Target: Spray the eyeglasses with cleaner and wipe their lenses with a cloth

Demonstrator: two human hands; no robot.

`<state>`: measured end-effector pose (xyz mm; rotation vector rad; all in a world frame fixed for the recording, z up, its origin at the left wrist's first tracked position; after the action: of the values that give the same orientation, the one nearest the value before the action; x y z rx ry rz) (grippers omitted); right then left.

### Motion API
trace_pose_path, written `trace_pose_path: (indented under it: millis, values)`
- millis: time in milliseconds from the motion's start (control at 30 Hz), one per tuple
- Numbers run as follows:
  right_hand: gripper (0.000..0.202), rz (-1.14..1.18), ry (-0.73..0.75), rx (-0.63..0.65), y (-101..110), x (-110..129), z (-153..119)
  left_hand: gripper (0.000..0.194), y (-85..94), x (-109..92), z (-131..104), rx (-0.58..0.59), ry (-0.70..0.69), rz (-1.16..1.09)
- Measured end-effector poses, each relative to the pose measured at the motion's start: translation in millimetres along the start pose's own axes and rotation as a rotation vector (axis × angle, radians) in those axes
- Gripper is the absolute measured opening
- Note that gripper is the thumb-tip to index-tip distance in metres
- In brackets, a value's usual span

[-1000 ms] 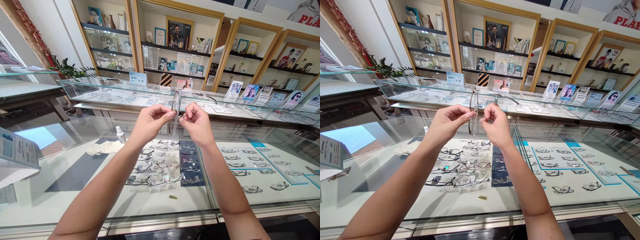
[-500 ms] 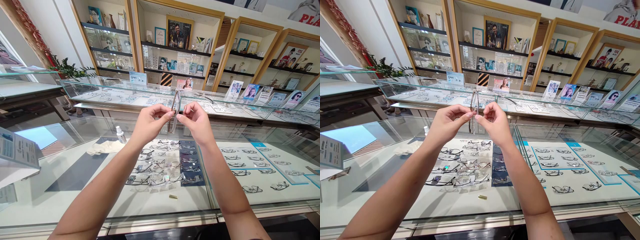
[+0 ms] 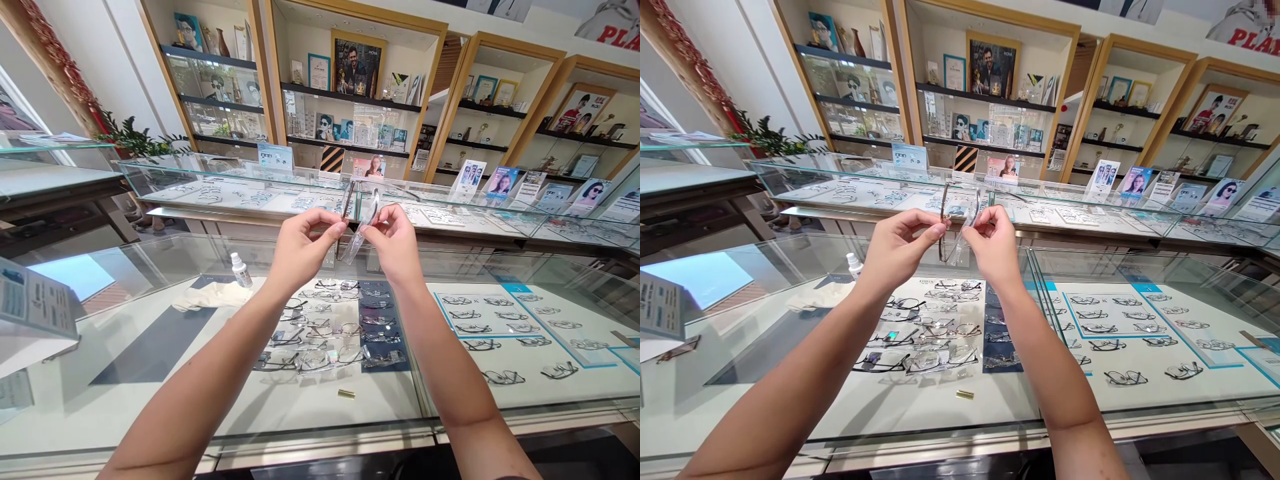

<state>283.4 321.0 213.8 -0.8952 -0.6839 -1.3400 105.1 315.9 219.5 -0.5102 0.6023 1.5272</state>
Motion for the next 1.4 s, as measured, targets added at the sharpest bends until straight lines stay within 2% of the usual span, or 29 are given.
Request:
trace_pose_path:
  millis: [233,567,833,1000,1133,1400]
  values:
    - [0.034,0.038,-0.022,-0.08,5,-3,3,0.03,4.6,8,-2,-0.121,-0.005,-0.047]
    - [0.042,0.457,-0.226,-0.263,2,-24,0,0.038,10.8,22,-2,-0.435,0.009,-0.252]
    - [0.045,0.569,-0.254,-0.346,-3,-34,-4,0.042,6.7,29,-6,-0.489,0.046,-0.268]
    - [0.046,0.534,-0.232,-0.282,-8,-30,-4,0.041,6.8,27,-8,-0.519,0.014,-0.274]
    - [0.044,0.538,-0.214,-0.233,-7,-24,-2,0.04,7.0,27,-6,-0.475,0.017,-0.281]
    - [0.048,0.685,-0.359,-0.058,-4,-19,4,0.041,4.9,27,-5,-0.436,0.025,-0.287]
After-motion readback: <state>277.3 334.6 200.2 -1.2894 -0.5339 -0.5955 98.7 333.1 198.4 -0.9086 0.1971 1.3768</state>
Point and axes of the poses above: each hand's wrist, its own z-axis towards the middle knuckle, its own y-axis out of the back of the hand, x = y × z, the point moved 5 cm from there along z, towards the middle knuckle, and after that the axes turned 6 degrees about -y, right-handed, at the moved point
